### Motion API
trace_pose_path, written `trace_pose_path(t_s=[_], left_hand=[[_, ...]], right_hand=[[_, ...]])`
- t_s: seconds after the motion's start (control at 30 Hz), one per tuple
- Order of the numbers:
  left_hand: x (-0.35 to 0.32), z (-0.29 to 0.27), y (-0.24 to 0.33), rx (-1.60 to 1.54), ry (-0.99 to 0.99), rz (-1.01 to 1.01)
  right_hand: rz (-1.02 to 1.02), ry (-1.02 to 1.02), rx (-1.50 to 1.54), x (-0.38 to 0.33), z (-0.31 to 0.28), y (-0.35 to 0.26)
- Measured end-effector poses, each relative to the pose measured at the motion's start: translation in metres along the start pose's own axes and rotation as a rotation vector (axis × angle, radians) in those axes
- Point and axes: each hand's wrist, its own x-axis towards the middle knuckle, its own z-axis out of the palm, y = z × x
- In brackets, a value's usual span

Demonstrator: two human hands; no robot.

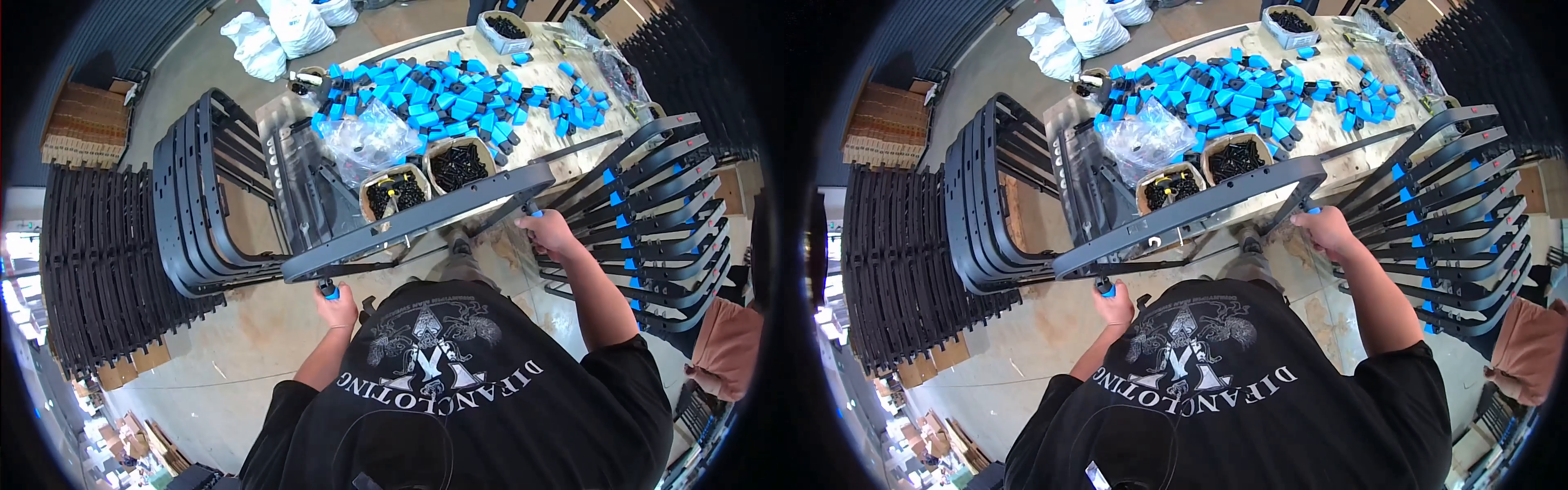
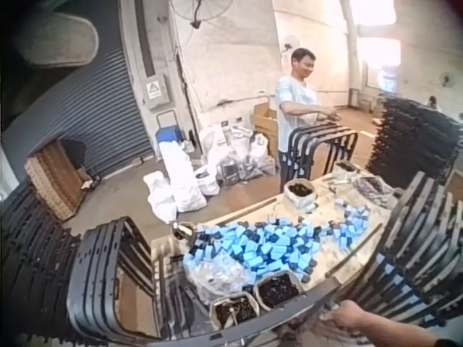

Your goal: Assemble metal frames by attaching blue plastic caps and securing components with screws.

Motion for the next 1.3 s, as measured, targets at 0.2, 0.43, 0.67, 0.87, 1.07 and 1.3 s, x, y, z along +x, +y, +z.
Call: trace_pose_path(t_s=[0.2,0.43,0.67,0.87,1.07,1.3], left_hand=[[0.012,-0.01,0.006,-0.019,-0.233,0.084],[0.025,-0.039,0.011,-0.155,-0.7,0.14],[0.023,-0.044,0.043,-0.059,-0.634,0.165],[0.055,0.009,-0.043,-0.025,-0.283,0.372],[0.037,0.006,0.015,-0.119,-0.346,0.33],[0.043,0.013,-0.003,-0.16,-0.434,0.353]], right_hand=[[-0.242,0.161,0.03,0.026,0.007,0.041],[-0.466,0.449,-0.334,0.079,0.022,0.081],[-0.611,0.466,-0.329,0.118,0.02,0.101],[-0.57,0.394,-0.241,0.117,0.034,0.08],[-0.479,0.302,-0.241,0.1,0.018,0.09],[-0.625,0.374,-0.328,0.12,0.011,0.105]])
